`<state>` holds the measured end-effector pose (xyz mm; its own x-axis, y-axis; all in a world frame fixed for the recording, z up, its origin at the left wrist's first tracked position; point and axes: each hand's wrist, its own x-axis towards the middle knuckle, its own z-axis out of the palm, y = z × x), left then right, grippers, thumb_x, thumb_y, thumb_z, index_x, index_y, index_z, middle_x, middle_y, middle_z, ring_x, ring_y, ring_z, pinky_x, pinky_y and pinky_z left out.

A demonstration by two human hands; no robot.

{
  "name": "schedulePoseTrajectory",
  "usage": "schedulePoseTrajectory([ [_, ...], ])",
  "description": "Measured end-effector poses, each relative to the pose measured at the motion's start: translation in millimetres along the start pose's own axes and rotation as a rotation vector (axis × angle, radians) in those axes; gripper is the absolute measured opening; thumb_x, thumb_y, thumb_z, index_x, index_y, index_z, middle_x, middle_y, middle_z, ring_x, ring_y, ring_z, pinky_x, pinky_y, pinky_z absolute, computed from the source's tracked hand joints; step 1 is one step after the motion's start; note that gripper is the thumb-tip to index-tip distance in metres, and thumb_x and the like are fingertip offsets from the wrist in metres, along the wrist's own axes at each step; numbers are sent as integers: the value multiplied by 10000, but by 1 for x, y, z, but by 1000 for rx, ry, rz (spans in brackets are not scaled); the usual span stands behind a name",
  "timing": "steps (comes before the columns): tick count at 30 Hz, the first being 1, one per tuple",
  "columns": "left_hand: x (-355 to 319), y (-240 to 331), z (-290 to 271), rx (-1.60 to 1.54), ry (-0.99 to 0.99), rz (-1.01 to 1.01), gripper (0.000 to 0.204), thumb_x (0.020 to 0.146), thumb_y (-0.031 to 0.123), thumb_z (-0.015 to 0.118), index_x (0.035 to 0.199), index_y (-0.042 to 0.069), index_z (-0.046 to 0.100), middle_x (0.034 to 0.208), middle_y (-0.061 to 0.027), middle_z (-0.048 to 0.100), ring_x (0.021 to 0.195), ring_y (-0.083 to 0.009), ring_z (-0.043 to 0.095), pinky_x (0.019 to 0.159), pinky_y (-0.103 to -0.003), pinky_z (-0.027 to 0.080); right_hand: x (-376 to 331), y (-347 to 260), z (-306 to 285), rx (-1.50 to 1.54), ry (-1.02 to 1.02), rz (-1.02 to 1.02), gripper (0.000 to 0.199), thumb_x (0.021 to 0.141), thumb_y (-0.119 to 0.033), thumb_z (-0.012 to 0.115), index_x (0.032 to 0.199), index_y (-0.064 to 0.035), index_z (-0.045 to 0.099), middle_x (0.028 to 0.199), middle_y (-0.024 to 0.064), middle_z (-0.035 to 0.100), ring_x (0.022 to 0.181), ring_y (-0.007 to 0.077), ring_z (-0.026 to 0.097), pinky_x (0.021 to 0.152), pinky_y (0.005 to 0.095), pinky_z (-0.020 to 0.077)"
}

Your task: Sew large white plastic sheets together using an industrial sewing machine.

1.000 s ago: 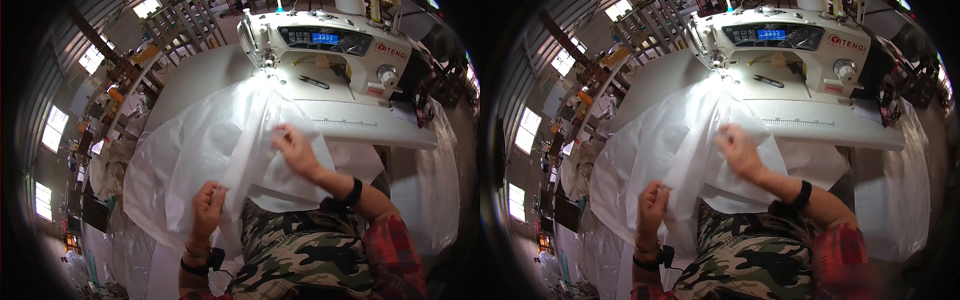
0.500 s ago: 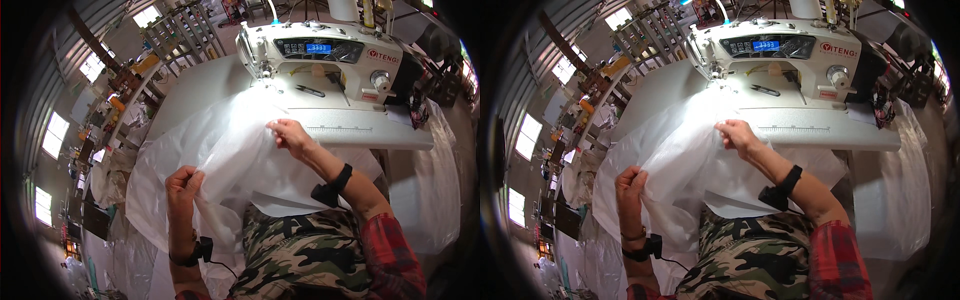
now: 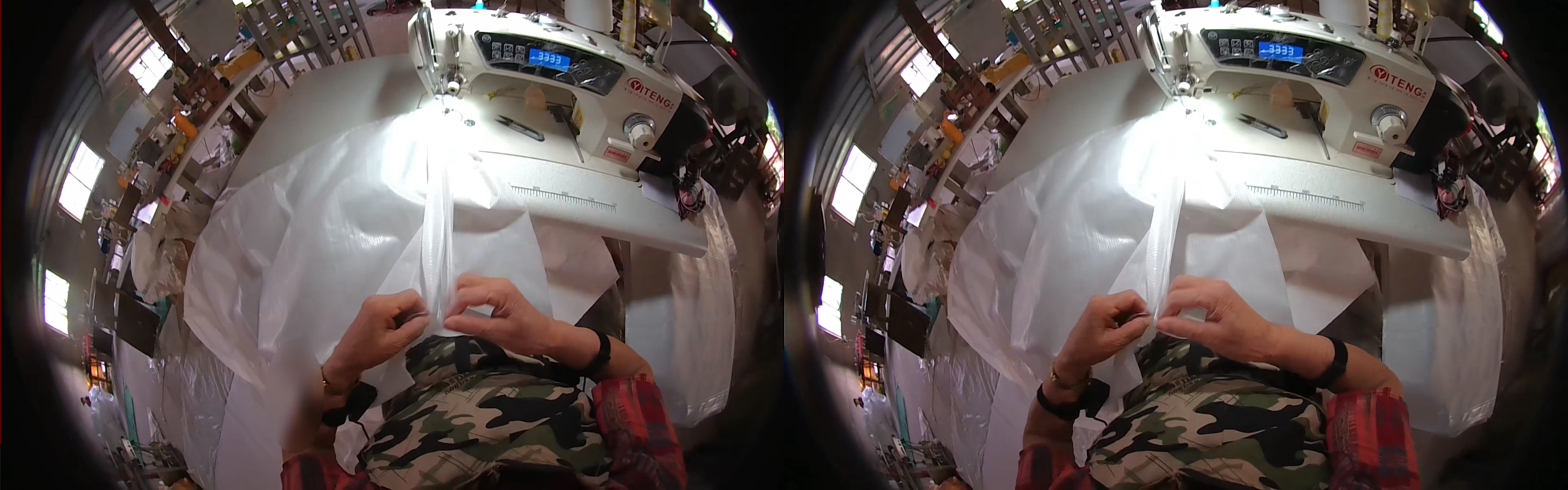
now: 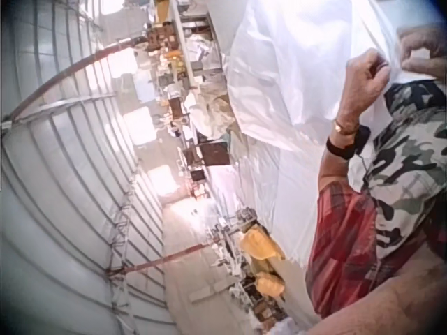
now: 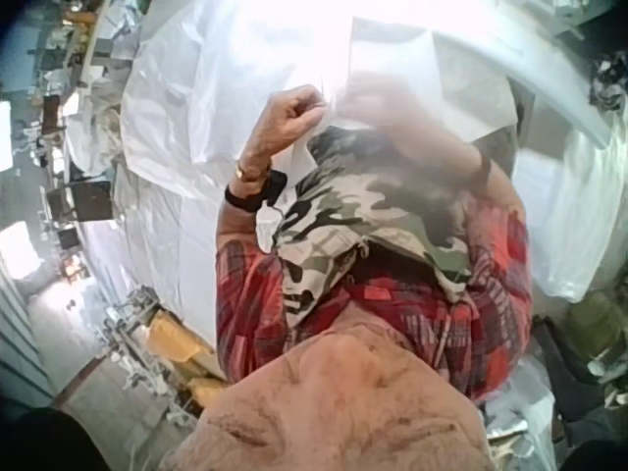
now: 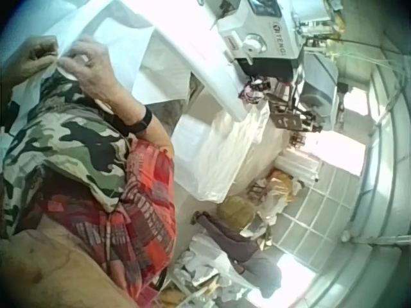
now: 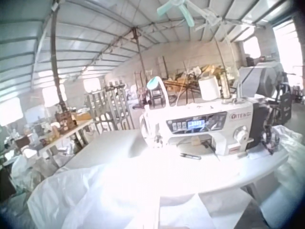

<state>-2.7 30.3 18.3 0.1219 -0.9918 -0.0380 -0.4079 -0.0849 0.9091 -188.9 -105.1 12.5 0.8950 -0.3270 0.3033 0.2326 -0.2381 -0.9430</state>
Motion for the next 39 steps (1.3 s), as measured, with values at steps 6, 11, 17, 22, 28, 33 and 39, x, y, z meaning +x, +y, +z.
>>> schedulePoseTrajectory([
  [6,-12,-30,25,-223,-14,-102,101,915,65,578,902,-34,562,735,-20,528,683,-61,435,588,-244,397,-9,8,22,-286,-296,160,195,876,-247,628,889,-54,616,684,165,593,639,369,598,612,434,473],
  [11,-15,-24,29,-362,27,-71,72,967,40,520,967,-5,575,845,23,585,760,-26,506,658,-191,425,-3,7,35,-472,-262,-31,142,860,-214,606,838,-77,582,625,148,583,593,405,589,546,462,465],
  [17,-12,-27,34,-559,155,-162,159,998,160,564,985,5,597,816,28,587,738,-10,481,625,-192,414,5,7,39,-623,-399,-40,134,819,-173,613,838,-56,550,598,140,576,570,370,614,530,447,475],
  [22,-7,-28,37,-520,283,-128,178,984,188,606,904,30,594,738,53,580,655,-5,481,579,-175,399,2,12,23,-547,-294,-252,200,816,-222,666,860,-52,570,757,96,638,679,296,633,636,401,494],
  [28,-11,-26,13,-515,400,-136,112,933,102,660,877,10,630,728,52,594,624,-5,485,555,-181,398,-36,59,-48,-1095,757,-62,323,790,-250,743,988,-33,609,895,142,610,858,376,573,772,444,446],
  [33,-12,-11,-20,-302,425,-49,68,901,54,657,851,11,641,688,64,583,627,0,493,552,-175,389,-90,102,-64,-443,552,566,222,902,-198,627,885,20,595,704,102,532,650,191,500,611,338,419],
  [39,-11,19,-55,224,468,82,43,862,14,623,827,3,599,614,-21,549,555,-61,474,520,-236,402,-80,15,-61,-373,147,354,279,936,-210,597,808,32,539,634,60,477,601,98,411,544,292,379],
])
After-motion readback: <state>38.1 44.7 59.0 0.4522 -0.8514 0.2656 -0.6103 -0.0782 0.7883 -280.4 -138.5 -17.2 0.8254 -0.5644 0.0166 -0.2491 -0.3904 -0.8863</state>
